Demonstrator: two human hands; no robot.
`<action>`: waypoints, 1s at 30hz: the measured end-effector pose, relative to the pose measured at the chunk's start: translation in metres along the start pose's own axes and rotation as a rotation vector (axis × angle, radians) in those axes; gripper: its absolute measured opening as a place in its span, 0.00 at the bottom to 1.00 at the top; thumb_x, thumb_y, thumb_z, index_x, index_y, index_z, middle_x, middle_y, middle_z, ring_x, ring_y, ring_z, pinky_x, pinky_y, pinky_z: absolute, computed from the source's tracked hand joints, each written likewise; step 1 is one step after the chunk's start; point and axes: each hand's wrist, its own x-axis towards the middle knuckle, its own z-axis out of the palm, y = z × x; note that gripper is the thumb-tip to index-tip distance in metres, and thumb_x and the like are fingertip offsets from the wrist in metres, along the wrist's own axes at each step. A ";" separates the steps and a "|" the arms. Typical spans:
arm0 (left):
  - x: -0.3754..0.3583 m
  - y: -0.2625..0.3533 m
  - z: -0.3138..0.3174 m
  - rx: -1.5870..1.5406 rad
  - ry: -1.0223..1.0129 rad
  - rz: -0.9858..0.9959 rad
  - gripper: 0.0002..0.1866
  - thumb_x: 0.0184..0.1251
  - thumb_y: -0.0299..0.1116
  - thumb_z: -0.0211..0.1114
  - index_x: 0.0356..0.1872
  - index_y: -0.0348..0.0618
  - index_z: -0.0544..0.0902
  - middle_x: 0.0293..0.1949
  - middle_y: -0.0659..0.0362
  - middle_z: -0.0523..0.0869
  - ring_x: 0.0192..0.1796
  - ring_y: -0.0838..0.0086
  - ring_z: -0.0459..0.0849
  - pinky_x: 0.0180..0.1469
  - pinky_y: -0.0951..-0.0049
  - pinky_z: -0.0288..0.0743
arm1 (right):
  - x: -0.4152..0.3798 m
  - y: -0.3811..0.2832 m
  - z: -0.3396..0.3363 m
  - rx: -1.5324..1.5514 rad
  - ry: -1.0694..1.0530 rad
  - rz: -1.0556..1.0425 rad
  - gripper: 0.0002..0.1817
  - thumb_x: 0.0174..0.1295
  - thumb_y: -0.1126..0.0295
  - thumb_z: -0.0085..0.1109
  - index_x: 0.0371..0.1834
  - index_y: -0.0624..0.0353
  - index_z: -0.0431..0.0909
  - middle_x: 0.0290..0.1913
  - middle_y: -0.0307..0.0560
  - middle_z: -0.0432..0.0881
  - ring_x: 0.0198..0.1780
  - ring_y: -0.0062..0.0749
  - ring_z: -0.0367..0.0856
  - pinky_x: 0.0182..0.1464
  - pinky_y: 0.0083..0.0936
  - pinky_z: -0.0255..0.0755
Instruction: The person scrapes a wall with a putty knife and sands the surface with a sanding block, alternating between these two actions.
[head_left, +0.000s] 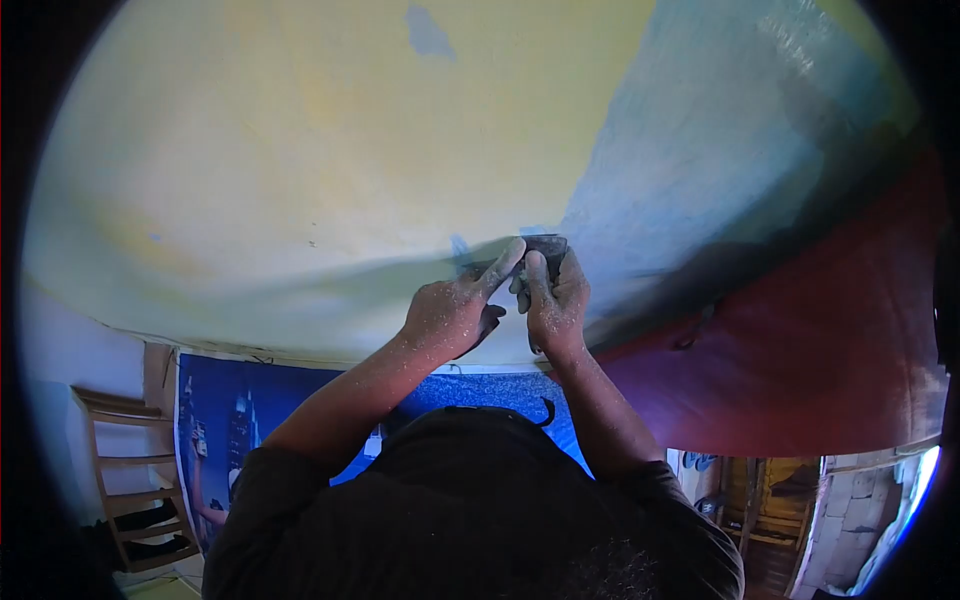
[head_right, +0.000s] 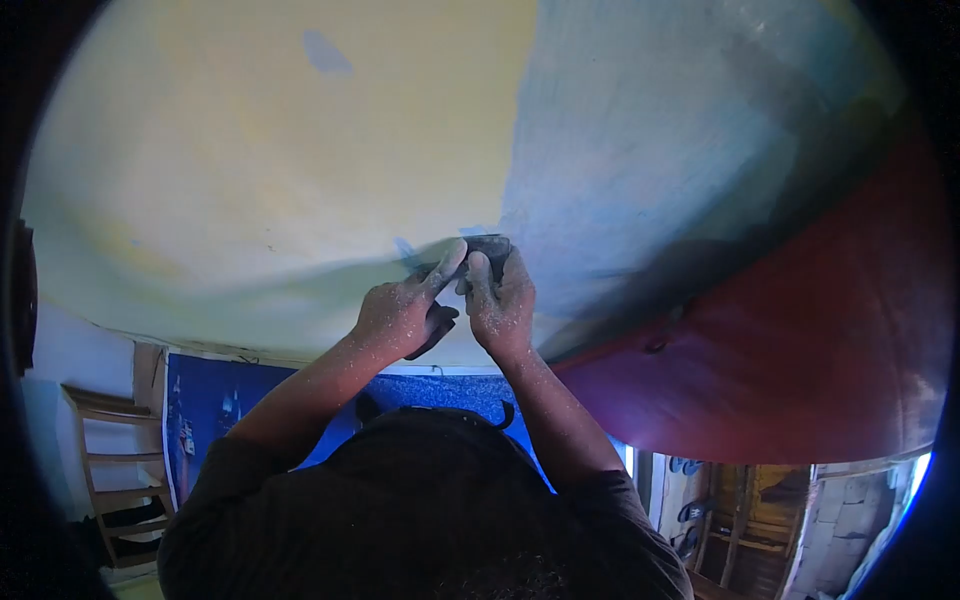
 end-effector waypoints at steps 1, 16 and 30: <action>-0.001 -0.002 0.005 -0.023 0.060 0.037 0.59 0.66 0.42 0.81 0.93 0.69 0.53 0.58 0.46 0.92 0.45 0.41 0.94 0.46 0.44 0.89 | -0.001 0.003 0.000 -0.014 0.011 0.004 0.14 0.90 0.62 0.56 0.57 0.63 0.80 0.37 0.40 0.85 0.32 0.17 0.79 0.36 0.22 0.73; 0.000 0.005 -0.003 0.009 0.040 0.009 0.58 0.67 0.42 0.80 0.93 0.68 0.52 0.60 0.44 0.91 0.46 0.43 0.94 0.45 0.44 0.89 | 0.001 -0.007 0.007 0.042 0.045 -0.087 0.14 0.90 0.60 0.56 0.57 0.61 0.81 0.33 0.37 0.83 0.28 0.14 0.75 0.29 0.18 0.68; 0.000 0.000 -0.002 0.020 0.049 0.062 0.58 0.68 0.41 0.79 0.93 0.69 0.52 0.62 0.45 0.91 0.48 0.41 0.94 0.48 0.43 0.89 | 0.000 -0.001 -0.001 -0.048 0.043 -0.031 0.13 0.90 0.60 0.57 0.56 0.60 0.81 0.32 0.37 0.83 0.27 0.13 0.74 0.28 0.18 0.66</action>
